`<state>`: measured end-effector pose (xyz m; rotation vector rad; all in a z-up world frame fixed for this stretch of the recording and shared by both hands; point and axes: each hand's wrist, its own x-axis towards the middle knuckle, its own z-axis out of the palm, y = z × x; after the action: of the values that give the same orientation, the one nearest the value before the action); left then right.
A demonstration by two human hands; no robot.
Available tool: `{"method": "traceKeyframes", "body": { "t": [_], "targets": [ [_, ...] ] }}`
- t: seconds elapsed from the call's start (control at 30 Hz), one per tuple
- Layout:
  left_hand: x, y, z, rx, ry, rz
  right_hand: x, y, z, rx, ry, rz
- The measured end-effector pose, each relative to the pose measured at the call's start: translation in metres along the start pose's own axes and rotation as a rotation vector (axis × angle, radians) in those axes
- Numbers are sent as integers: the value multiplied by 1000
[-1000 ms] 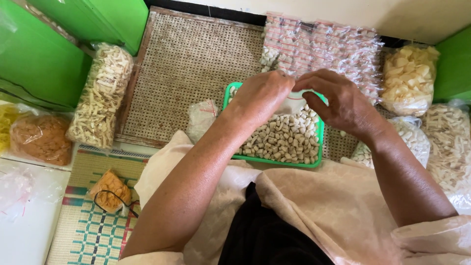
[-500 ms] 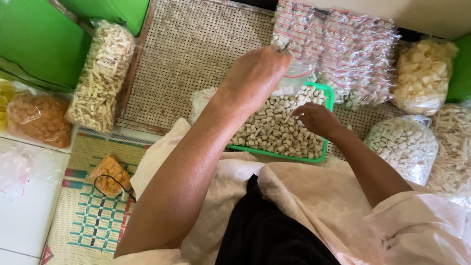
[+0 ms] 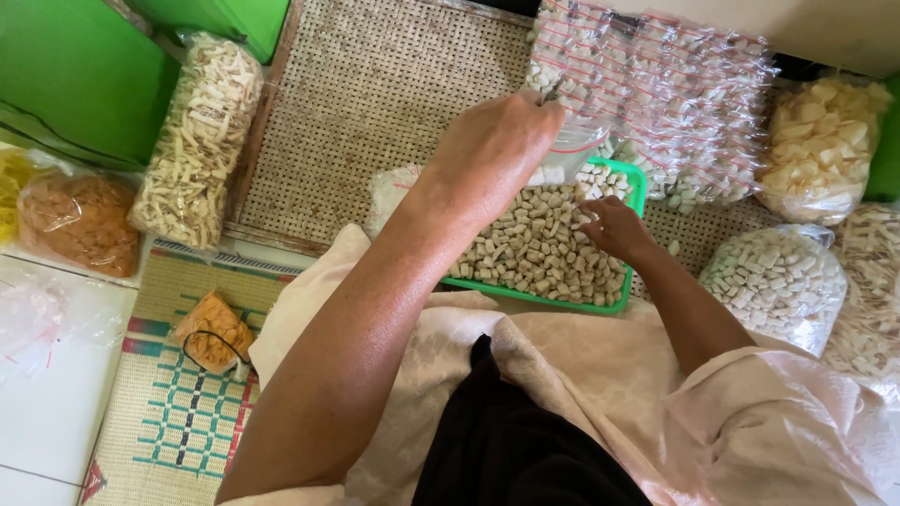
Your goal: The person scoops small white snack pieces from a green tray into clear plastic bags, seals each bag, and places it aside. The process is repeated continuously with multiple bags.
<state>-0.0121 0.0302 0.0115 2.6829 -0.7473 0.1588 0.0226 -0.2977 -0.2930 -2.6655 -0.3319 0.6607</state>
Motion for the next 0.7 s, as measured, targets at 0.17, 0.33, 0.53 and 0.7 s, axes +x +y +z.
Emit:
{"method": "traceKeyframes", "body": {
  "t": [0.17, 0.33, 0.53, 0.7],
  "targets": [
    [-2, 0, 2, 38, 50, 19, -2, -24, 0, -87, -68, 15],
    [-6, -1, -5, 39, -16, -30, -9, -41, -13, -61, -114, 77],
    [-10, -7, -10, -77, 13, -27, 10, -38, -23, -108, 4, -13],
    [-8, -12, -9, -205, 23, -33, 57, -32, -3, -153, 114, -40]
  ]
}}
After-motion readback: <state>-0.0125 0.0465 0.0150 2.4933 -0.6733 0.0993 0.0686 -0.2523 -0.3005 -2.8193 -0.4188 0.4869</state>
